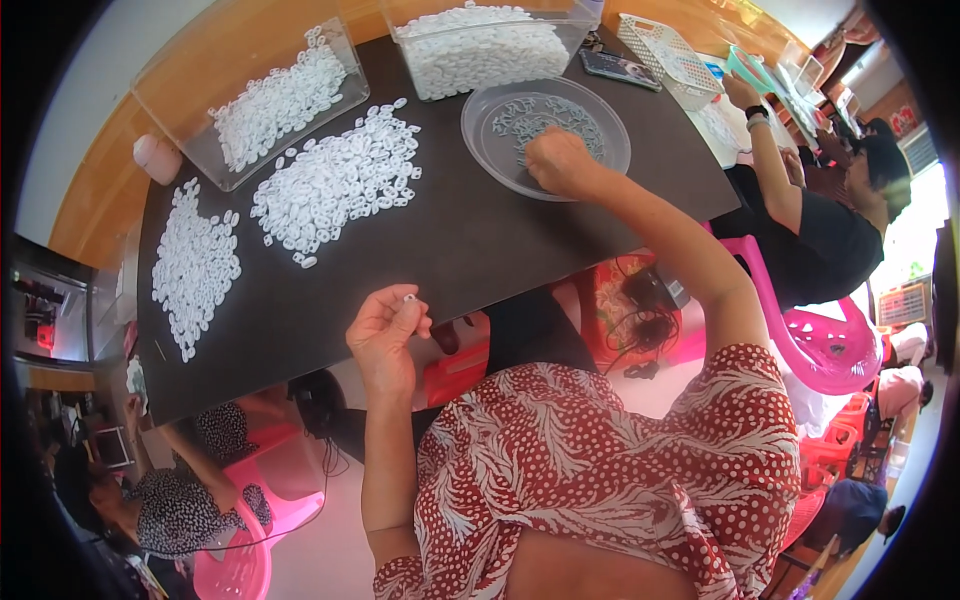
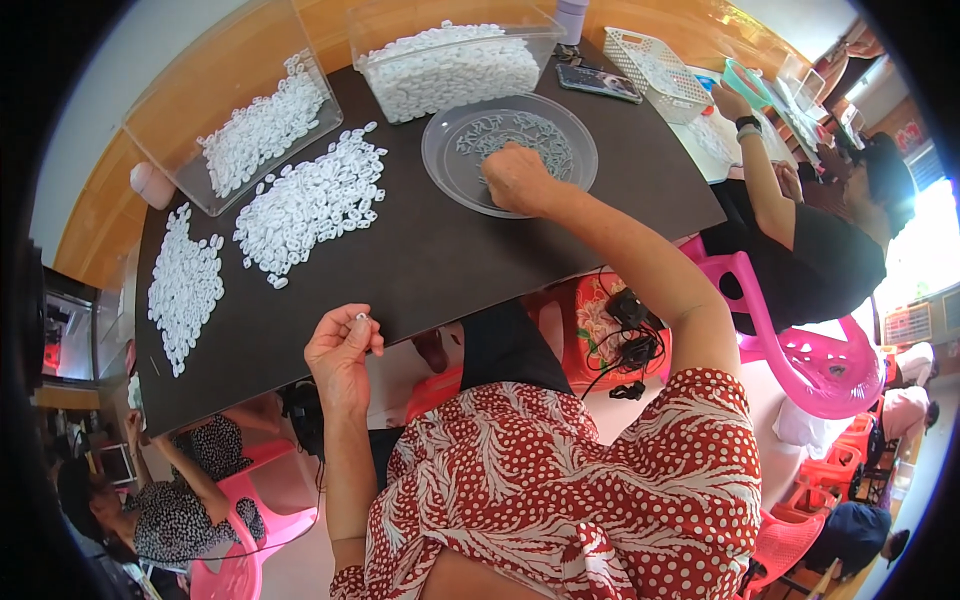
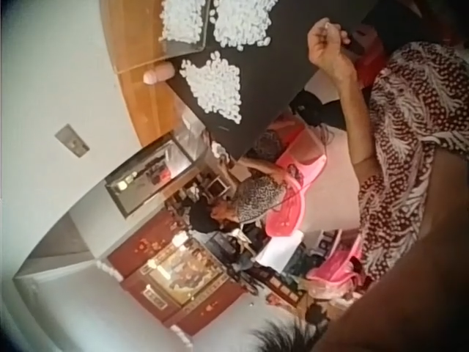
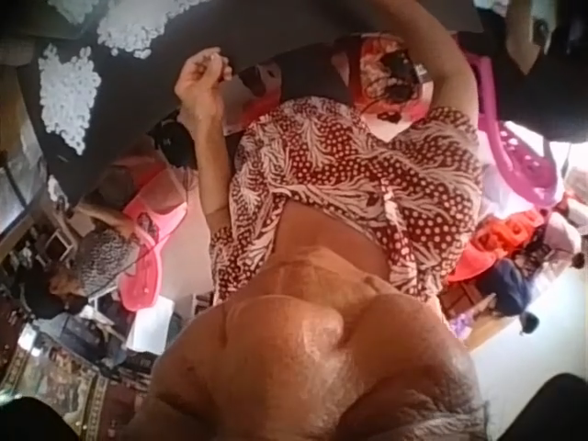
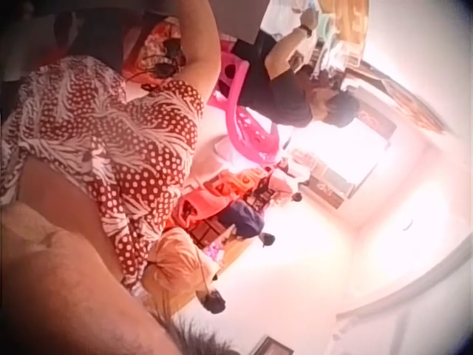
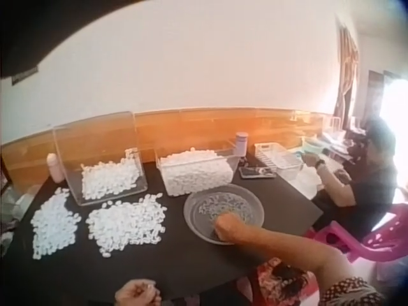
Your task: Assembling small white plastic clips with tiny grey inserts at a workbench.
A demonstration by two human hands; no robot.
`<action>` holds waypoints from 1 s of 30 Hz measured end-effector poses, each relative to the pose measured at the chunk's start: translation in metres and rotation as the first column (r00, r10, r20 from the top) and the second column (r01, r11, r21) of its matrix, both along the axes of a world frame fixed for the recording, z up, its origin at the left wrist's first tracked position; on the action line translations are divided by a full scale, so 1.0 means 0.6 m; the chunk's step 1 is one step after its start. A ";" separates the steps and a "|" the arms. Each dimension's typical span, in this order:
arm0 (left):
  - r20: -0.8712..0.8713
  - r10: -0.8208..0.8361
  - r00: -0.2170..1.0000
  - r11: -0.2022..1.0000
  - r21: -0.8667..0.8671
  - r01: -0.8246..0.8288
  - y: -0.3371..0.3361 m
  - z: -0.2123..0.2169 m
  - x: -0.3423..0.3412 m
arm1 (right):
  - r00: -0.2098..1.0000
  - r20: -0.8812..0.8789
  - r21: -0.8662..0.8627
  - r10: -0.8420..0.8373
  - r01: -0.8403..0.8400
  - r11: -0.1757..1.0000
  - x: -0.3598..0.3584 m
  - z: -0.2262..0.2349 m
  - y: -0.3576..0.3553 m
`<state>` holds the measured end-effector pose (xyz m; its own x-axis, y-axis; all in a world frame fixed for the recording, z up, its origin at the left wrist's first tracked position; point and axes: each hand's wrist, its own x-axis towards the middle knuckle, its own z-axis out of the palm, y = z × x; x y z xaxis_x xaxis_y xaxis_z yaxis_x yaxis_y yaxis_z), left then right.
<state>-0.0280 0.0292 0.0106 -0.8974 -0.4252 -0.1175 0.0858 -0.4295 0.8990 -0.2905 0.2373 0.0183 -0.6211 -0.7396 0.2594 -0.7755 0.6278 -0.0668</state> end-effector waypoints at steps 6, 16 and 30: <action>-0.021 0.018 1.000 1.000 0.017 -0.018 0.006 0.002 0.000 | 0.997 -0.072 -0.004 0.021 -0.022 1.000 0.005 -0.001 0.008; -0.039 0.058 0.998 0.994 0.091 -0.054 0.015 0.024 0.001 | 0.850 0.435 -0.471 0.298 -0.067 0.880 0.172 0.115 -0.057; -0.125 0.158 0.979 0.986 -0.028 -0.163 0.019 0.038 0.043 | 0.246 0.779 -0.616 0.577 0.132 0.777 0.269 0.074 -0.141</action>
<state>-0.0024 0.0404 0.0332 -0.8235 -0.5672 0.0079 0.2611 -0.3667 0.8930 -0.1293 0.1528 0.0628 -0.4992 -0.8665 0.0015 -0.0437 0.0235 -0.9988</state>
